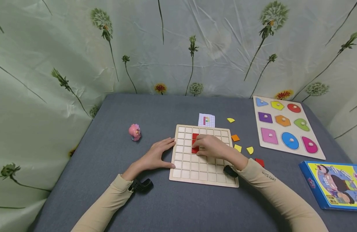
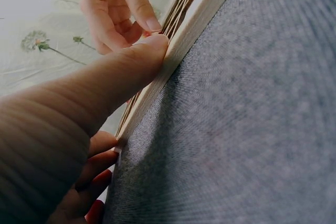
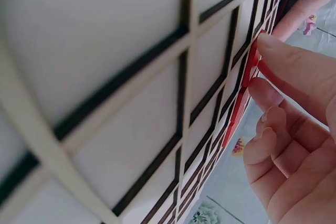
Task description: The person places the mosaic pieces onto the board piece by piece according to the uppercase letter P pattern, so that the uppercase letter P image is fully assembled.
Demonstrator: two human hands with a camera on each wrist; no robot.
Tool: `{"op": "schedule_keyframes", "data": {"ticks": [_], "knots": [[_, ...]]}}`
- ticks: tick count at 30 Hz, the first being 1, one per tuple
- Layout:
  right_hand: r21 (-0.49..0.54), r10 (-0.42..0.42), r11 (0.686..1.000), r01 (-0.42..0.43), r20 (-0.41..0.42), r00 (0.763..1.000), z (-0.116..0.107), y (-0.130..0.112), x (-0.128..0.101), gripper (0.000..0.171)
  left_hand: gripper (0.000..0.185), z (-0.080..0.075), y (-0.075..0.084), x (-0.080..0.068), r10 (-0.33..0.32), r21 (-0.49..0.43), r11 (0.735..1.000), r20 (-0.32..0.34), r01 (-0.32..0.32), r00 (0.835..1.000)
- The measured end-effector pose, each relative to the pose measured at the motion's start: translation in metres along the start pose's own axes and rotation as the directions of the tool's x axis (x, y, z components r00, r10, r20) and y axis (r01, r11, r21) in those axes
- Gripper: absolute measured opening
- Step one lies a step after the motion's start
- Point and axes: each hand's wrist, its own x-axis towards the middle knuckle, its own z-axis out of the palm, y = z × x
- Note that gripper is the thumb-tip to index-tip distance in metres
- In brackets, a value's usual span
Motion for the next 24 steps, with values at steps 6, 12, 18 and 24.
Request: {"op": "schedule_keyframes", "data": {"ticks": [6, 12, 18, 24], "knots": [[-0.011, 0.001, 1.0, -0.001, -0.008, 1.0, 0.0013, 0.0005, 0.0008, 0.016, 0.089, -0.0002, 0.0007, 0.0001, -0.001, -0.005, 1.0, 0.003, 0.001, 1.0], [-0.005, 0.019, 1.0, -0.019, 0.002, 1.0, 0.0009, 0.0003, -0.0001, 0.016, 0.089, 0.0012, -0.001, 0.0004, 0.003, 0.0, 1.0, -0.003, -0.003, 1.0], [0.032, 0.044, 0.998, -0.044, 0.008, 0.999, -0.0034, 0.0021, -0.0048, 0.014, 0.089, 0.0016, -0.0019, 0.0004, 0.013, 0.006, 1.0, -0.004, -0.013, 1.0], [0.056, -0.001, 0.998, 0.002, -0.024, 1.0, -0.0022, 0.0031, -0.0067, 0.011, 0.089, 0.0011, -0.0015, 0.0004, 0.01, 0.009, 1.0, -0.006, -0.01, 1.0]]}}
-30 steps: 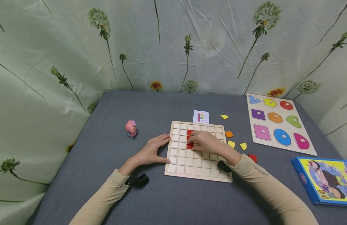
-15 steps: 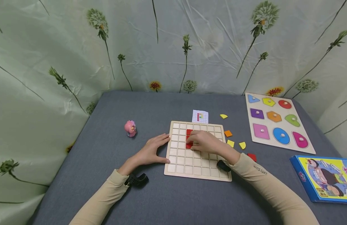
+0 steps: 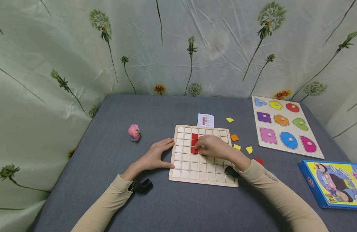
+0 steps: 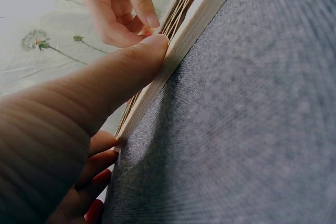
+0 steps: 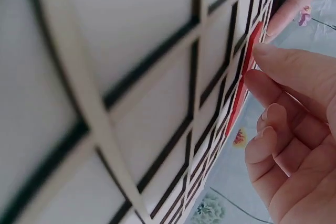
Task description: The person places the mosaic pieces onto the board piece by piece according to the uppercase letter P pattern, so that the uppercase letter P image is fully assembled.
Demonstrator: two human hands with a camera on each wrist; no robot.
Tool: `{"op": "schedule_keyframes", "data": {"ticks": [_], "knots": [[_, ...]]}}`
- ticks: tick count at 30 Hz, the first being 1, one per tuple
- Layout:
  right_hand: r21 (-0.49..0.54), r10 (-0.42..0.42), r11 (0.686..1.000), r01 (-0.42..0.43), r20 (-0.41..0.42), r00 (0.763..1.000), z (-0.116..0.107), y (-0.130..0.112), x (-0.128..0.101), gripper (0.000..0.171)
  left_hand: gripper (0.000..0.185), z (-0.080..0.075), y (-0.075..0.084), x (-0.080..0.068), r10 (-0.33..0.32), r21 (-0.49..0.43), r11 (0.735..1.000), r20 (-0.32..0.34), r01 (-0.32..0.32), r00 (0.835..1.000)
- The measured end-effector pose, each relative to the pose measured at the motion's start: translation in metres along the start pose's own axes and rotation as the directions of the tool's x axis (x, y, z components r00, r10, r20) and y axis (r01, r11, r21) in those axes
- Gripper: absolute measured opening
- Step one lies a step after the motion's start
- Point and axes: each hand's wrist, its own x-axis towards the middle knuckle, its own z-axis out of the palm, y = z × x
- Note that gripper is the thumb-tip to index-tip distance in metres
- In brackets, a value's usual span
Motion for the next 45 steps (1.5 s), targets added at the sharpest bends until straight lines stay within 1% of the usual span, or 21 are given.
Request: {"op": "schedule_keyframes", "data": {"ticks": [4, 12, 18, 24, 32, 38, 45], "knots": [[0.027, -0.004, 1.0, 0.004, 0.008, 1.0, 0.002, -0.001, -0.002, 0.01, 0.089, 0.001, -0.001, 0.0, 0.008, 0.005, 1.0, -0.006, -0.008, 1.0], [0.029, 0.023, 0.999, -0.023, 0.028, 0.999, 0.001, -0.003, -0.007, 0.012, 0.089, 0.002, 0.0, 0.001, 0.006, 0.004, 1.0, -0.003, -0.006, 1.0], [0.006, 0.044, 0.999, -0.044, -0.002, 0.999, -0.006, -0.001, -0.017, 0.011, 0.089, 0.002, 0.0, 0.0, 0.009, 0.006, 1.0, -0.007, -0.009, 1.0], [0.027, 0.089, 0.996, -0.088, -0.03, 0.996, -0.012, 0.005, -0.032, 0.012, 0.088, 0.001, -0.001, 0.0, 0.012, 0.009, 1.0, -0.018, -0.012, 1.0], [0.052, 0.183, 0.982, -0.18, -0.045, 0.982, -0.017, 0.013, -0.06, 0.012, 0.088, 0.001, -0.001, 0.0, 0.025, 0.011, 1.0, -0.023, -0.025, 0.999], [0.028, 0.215, 0.976, -0.214, -0.07, 0.974, -0.018, 0.019, -0.083, 0.01, 0.088, 0.003, 0.0, 0.0, 0.023, 0.002, 1.0, -0.012, -0.023, 1.0], [-0.005, 0.231, 0.973, -0.232, -0.086, 0.969, -0.024, 0.022, -0.099, 0.012, 0.088, 0.003, -0.001, 0.0, 0.026, 0.005, 1.0, -0.035, -0.025, 0.999]]}}
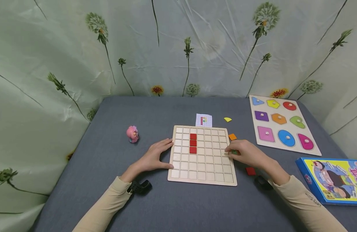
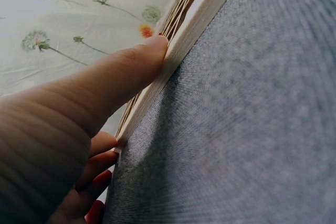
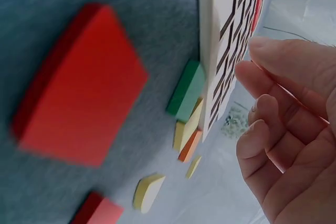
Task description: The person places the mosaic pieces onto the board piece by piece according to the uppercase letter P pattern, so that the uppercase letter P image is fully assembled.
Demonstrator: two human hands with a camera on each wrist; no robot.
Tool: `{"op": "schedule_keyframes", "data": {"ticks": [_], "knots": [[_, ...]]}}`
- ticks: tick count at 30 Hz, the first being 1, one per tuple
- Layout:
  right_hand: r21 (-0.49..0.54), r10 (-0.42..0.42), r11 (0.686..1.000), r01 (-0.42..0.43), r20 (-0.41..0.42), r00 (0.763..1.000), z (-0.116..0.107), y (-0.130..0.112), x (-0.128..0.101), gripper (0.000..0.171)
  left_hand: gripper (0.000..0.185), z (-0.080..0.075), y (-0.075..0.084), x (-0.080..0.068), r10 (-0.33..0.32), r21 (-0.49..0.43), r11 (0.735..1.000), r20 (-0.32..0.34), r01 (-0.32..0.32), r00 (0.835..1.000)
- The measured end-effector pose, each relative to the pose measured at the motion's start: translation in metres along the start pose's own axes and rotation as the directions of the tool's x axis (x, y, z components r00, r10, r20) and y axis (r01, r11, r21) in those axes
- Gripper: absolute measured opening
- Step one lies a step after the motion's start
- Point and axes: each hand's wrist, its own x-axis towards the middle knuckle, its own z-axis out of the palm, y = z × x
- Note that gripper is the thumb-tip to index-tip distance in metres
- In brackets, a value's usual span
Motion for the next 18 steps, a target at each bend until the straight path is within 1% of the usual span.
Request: {"op": "schedule_keyframes", "data": {"ticks": [7, 12, 18], "knots": [[-0.012, 0.022, 1.0, -0.022, 0.047, 0.999, -0.005, 0.006, -0.015, 0.015, 0.088, 0.001, 0.0, 0.001, 0.016, 0.008, 1.0, -0.004, -0.016, 1.0], [-0.023, 0.061, 0.998, -0.06, 0.064, 0.996, -0.008, 0.009, -0.026, 0.016, 0.087, 0.0, 0.001, 0.001, 0.027, 0.01, 1.0, -0.01, -0.026, 1.0], [-0.066, 0.091, 0.994, -0.087, 0.074, 0.993, -0.01, 0.012, -0.037, 0.017, 0.088, 0.0, 0.0, 0.001, 0.008, 0.007, 1.0, -0.002, -0.008, 1.0]]}}
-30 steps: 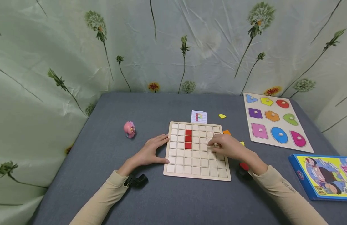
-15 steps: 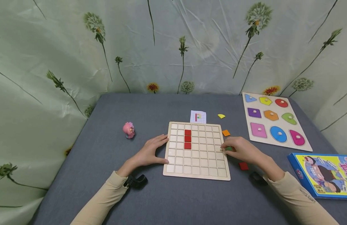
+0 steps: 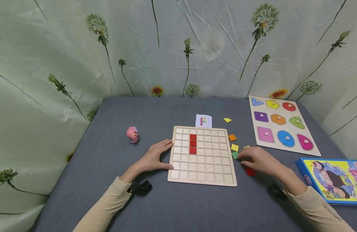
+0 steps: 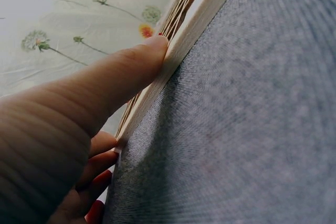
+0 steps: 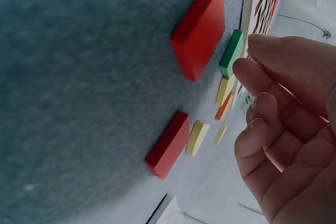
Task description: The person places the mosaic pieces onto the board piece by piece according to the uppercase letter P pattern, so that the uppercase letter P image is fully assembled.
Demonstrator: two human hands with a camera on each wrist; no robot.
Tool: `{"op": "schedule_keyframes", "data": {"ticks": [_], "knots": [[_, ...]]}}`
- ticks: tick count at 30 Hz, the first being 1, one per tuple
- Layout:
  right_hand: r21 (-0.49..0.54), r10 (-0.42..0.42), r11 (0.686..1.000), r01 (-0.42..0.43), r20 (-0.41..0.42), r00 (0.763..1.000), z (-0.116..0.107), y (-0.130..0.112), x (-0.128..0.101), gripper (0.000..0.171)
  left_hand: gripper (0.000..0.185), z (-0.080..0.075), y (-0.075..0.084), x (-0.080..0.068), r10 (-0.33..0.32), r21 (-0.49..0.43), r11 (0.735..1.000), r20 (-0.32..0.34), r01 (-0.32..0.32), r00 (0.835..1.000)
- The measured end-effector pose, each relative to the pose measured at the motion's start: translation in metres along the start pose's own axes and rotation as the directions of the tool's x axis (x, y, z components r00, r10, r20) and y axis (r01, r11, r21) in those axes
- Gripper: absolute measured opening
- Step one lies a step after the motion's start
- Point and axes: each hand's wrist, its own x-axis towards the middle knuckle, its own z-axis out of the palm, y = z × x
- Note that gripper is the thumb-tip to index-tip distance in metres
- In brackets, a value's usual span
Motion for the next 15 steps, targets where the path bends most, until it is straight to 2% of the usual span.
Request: {"op": "schedule_keyframes", "data": {"ticks": [5, 15], "knots": [[0.011, 0.04, 0.999, -0.041, 0.032, 0.999, -0.002, 0.001, -0.008, 0.02, 0.088, 0.002, -0.001, -0.001, -0.011, 0.004, 1.0, 0.004, 0.011, 1.0], [0.05, 0.039, 0.998, -0.041, 0.041, 0.998, -0.005, 0.006, -0.023, 0.021, 0.087, 0.001, -0.004, 0.002, -0.001, 0.004, 1.0, 0.005, 0.001, 1.0]]}}
